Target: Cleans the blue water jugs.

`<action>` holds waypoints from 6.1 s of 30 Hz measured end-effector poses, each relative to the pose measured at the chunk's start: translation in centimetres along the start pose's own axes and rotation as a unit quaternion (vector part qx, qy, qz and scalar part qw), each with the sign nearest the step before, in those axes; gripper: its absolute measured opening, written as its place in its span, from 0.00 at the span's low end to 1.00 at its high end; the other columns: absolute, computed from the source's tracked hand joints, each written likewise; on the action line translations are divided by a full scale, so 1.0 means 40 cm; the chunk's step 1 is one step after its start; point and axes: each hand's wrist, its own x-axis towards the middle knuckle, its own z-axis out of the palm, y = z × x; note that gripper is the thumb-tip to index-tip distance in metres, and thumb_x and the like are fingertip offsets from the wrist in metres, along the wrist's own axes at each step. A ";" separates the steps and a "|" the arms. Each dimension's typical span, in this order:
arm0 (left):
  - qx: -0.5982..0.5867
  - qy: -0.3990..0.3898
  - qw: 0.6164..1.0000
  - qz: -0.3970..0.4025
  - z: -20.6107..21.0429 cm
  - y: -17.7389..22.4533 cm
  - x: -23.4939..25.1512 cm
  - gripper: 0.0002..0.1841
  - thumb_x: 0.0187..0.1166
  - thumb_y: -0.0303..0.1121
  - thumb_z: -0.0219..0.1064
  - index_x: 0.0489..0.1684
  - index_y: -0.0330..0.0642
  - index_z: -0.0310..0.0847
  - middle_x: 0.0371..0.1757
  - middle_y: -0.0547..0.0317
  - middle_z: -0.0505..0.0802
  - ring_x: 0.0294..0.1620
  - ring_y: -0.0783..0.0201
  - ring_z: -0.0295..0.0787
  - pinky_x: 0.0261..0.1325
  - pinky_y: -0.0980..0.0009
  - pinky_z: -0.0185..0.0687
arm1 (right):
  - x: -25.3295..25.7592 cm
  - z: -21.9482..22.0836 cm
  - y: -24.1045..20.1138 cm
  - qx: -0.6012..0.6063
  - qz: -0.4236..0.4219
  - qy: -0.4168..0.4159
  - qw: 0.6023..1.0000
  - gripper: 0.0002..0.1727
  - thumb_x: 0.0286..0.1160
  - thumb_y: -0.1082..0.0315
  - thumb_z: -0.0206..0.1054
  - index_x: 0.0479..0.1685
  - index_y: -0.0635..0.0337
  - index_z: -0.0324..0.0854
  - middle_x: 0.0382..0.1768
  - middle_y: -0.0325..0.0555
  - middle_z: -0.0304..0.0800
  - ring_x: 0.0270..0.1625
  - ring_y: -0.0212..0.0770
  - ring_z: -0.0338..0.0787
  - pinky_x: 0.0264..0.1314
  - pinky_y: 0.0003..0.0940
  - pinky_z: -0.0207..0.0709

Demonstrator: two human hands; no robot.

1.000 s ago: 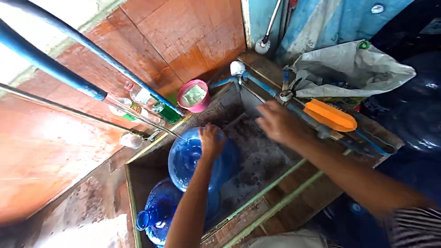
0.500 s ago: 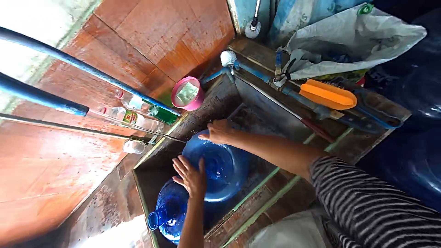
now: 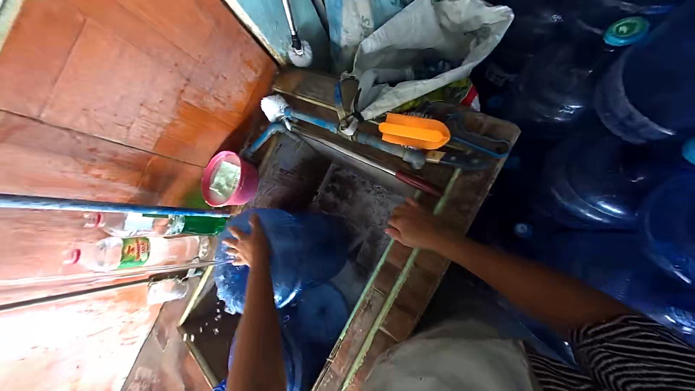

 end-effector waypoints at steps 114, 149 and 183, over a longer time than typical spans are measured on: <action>0.061 0.089 0.993 0.043 -0.004 -0.131 -0.006 0.46 0.85 0.59 0.55 0.91 0.27 0.51 0.90 0.20 0.54 0.92 0.23 0.43 0.86 0.26 0.33 | -0.038 -0.052 0.067 0.083 -0.200 0.093 0.972 0.16 0.86 0.66 0.61 0.53 0.71 0.88 0.58 0.66 0.88 0.64 0.64 0.87 0.71 0.57 0.76; 0.044 -0.107 0.963 0.245 0.008 -0.051 -0.229 0.51 0.75 0.62 0.69 0.93 0.38 0.54 0.94 0.34 0.53 0.95 0.33 0.41 0.87 0.26 0.33 | -0.007 0.038 0.083 -0.045 -0.185 0.202 0.961 0.17 0.80 0.62 0.63 0.40 0.69 0.90 0.46 0.63 0.93 0.55 0.63 0.92 0.67 0.59 0.79; -0.046 0.053 0.981 0.180 0.022 -0.195 -0.309 0.33 0.84 0.55 0.56 0.79 0.41 0.79 0.82 0.39 0.79 0.86 0.24 0.62 0.80 0.17 0.33 | 0.475 -0.544 0.109 -0.169 -0.186 0.223 0.942 0.21 0.90 0.65 0.54 0.48 0.78 0.87 0.57 0.74 0.89 0.70 0.75 0.83 0.74 0.72 0.70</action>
